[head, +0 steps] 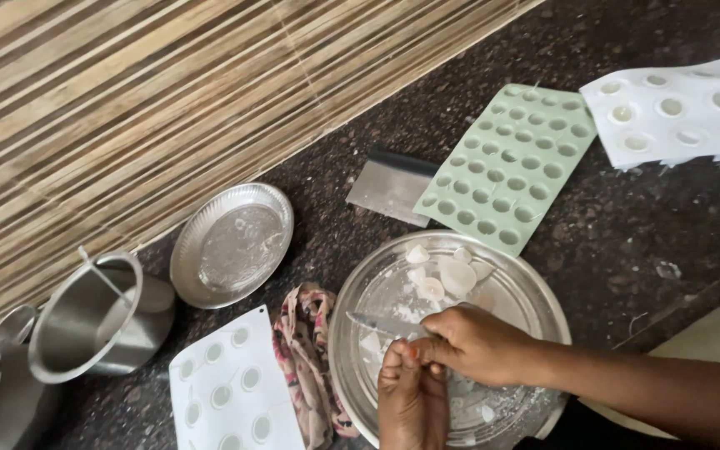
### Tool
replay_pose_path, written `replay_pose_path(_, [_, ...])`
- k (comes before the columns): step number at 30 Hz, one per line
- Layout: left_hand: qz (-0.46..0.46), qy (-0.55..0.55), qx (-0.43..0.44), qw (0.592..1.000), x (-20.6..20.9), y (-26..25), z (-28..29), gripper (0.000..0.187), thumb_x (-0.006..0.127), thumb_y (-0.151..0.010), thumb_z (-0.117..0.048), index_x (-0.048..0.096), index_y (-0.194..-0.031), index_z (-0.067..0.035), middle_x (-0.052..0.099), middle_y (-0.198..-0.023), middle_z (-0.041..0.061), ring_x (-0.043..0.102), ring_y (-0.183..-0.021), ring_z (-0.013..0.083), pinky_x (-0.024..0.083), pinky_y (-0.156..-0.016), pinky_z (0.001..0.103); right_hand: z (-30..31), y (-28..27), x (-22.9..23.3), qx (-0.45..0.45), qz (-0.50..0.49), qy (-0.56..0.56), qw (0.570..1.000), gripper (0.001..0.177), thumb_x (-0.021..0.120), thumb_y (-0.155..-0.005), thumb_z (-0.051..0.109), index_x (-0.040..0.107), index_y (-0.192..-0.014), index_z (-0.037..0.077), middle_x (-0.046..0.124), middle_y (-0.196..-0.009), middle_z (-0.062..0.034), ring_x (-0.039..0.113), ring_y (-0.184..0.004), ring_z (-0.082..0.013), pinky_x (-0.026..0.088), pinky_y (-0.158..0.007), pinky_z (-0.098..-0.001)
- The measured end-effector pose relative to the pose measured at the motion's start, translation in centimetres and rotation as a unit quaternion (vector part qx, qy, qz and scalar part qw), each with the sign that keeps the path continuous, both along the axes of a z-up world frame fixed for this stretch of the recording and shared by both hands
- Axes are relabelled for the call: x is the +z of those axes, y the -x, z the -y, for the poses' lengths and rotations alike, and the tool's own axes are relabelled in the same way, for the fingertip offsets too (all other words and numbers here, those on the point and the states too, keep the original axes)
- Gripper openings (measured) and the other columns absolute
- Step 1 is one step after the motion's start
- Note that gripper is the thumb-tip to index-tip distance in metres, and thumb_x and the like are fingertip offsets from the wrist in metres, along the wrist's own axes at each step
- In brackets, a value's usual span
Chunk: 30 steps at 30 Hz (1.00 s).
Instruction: The person cuts white wax chunks into smaller pieces with a knife over a metal plate, holding each chunk in one hand and slicing with the other, and sets cut pieces on the plate. At one point they move a mold aside before resuming cutting.
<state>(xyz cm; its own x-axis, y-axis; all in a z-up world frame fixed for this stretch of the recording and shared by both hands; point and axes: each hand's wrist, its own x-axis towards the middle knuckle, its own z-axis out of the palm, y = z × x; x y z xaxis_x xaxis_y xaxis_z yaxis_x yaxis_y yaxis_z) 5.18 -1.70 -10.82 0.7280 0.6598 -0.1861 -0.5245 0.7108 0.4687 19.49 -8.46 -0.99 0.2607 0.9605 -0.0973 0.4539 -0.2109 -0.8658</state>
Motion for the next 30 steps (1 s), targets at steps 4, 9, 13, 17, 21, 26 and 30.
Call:
replay_pose_path(4, [0.004, 0.010, 0.009, 1.000, 0.3, 0.0, -0.2, 0.012, 0.069, -0.094, -0.015, 0.063, -0.099, -0.006, 0.071, -0.092, 0.008, 0.064, -0.086, 0.0150, 0.051, -0.079, 0.029, -0.1, 0.3, 0.6, -0.006, -0.031, 0.011, 0.999, 0.048, 0.063, -0.095, 0.047, 0.065, -0.075, 0.002, 0.071, -0.064, -0.0101, 0.072, -0.058, -0.0211, 0.054, -0.056, -0.0391])
replay_pose_path(9, [0.004, 0.006, 0.018, 1.000, 0.8, -0.3, -0.4, 0.011, 0.067, -0.096, -0.013, 0.063, -0.100, -0.004, 0.070, -0.091, 0.008, 0.063, -0.085, 0.0164, 0.052, -0.081, 0.032, -0.5, 0.5, 0.7, -0.019, 0.035, 0.055, 0.998, 0.049, 0.061, -0.096, 0.047, 0.065, -0.076, 0.003, 0.068, -0.064, -0.0124, 0.069, -0.058, -0.0230, 0.053, -0.057, -0.0404])
replay_pose_path(13, [-0.026, 0.000, 0.033, 0.999, 1.4, -0.5, -0.3, 0.014, 0.066, -0.094, -0.008, 0.064, -0.107, -0.002, 0.071, -0.094, 0.010, 0.066, -0.088, 0.0180, 0.054, -0.082, 0.034, -0.4, -0.2, 0.8, -0.010, 0.021, 0.047, 0.999, 0.048, 0.060, -0.095, 0.049, 0.065, -0.080, 0.004, 0.068, -0.066, -0.0111, 0.069, -0.060, -0.0209, 0.053, -0.058, -0.0391])
replay_pose_path(17, [-0.064, 0.008, 0.042, 0.997, 0.0, -0.2, -0.3, 0.022, 0.066, -0.092, -0.004, 0.066, -0.113, -0.002, 0.074, -0.099, 0.012, 0.070, -0.091, 0.0202, 0.057, -0.082, 0.035, -0.2, -0.9, 0.7, 0.017, -0.034, 0.030, 0.999, 0.047, 0.059, -0.094, 0.051, 0.065, -0.084, 0.005, 0.070, -0.068, -0.0091, 0.070, -0.063, -0.0179, 0.053, -0.059, -0.0376])
replay_pose_path(21, [-0.061, -0.024, 0.057, 0.996, 0.0, -0.2, -0.3, 0.023, 0.065, -0.091, -0.002, 0.069, -0.114, 0.000, 0.075, -0.104, 0.015, 0.072, -0.094, 0.0226, 0.059, -0.086, 0.039, 0.0, -0.5, 0.7, 0.037, -0.032, 0.048, 0.998, 0.051, 0.057, -0.097, 0.051, 0.065, -0.084, 0.003, 0.067, -0.067, -0.0120, 0.067, -0.063, -0.0210, 0.052, -0.060, -0.0395])
replay_pose_path(26, [-0.052, -0.032, 0.054, 0.997, 0.7, -0.2, -0.2, 0.017, 0.064, -0.093, -0.004, 0.068, -0.108, 0.003, 0.075, -0.106, 0.016, 0.072, -0.099, 0.0235, 0.058, -0.092, 0.038, 0.1, 0.3, 1.6, 0.010, 0.016, 0.047, 0.999, 0.048, 0.056, -0.098, 0.050, 0.067, -0.086, 0.005, 0.068, -0.068, -0.0116, 0.070, -0.063, -0.0240, 0.052, -0.061, -0.0408])
replay_pose_path(30, [-0.010, -0.047, 0.030, 0.998, 1.0, -0.3, -0.1, 0.014, 0.066, -0.098, -0.009, 0.066, -0.107, 0.003, 0.073, -0.101, 0.013, 0.069, -0.092, 0.0198, 0.056, -0.086, 0.035, 0.1, 0.3, 1.6, -0.010, 0.041, 0.029, 0.999, 0.049, 0.057, -0.096, 0.051, 0.067, -0.082, 0.004, 0.067, -0.064, -0.0125, 0.070, -0.060, -0.0261, 0.051, -0.059, -0.0410])
